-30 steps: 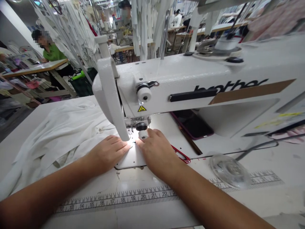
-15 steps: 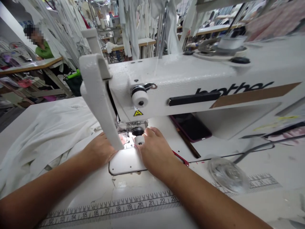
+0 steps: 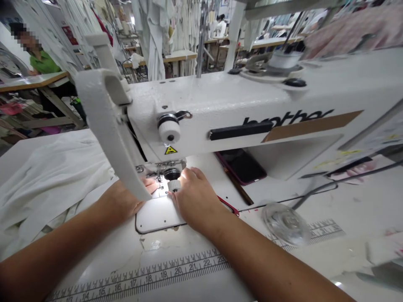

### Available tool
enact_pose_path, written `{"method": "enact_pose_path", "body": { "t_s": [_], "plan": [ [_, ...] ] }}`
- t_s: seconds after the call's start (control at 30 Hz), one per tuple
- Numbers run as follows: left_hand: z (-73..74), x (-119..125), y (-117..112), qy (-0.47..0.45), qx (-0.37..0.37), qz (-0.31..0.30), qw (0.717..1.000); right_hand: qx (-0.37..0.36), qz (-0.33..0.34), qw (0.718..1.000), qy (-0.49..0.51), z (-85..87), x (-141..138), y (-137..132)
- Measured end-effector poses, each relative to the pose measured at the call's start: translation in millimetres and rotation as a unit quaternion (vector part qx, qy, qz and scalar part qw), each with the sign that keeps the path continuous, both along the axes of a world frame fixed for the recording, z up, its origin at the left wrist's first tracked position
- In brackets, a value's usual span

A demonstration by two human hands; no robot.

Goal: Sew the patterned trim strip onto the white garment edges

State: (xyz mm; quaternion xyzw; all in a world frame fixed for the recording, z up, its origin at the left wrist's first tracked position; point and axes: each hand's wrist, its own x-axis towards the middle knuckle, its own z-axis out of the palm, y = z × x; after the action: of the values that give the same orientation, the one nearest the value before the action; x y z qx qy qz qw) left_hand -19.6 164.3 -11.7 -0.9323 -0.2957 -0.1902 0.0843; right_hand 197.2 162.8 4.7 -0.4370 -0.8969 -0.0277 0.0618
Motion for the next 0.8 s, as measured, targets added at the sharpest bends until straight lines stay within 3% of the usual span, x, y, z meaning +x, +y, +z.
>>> {"method": "enact_pose_path", "body": {
  "t_s": [0.8],
  "plan": [
    [2.2,1.8,-1.4,0.011,0.033,0.019,0.999,0.012,-0.007,1.0,-0.003,-10.5,-0.2,1.7]
  ]
}}
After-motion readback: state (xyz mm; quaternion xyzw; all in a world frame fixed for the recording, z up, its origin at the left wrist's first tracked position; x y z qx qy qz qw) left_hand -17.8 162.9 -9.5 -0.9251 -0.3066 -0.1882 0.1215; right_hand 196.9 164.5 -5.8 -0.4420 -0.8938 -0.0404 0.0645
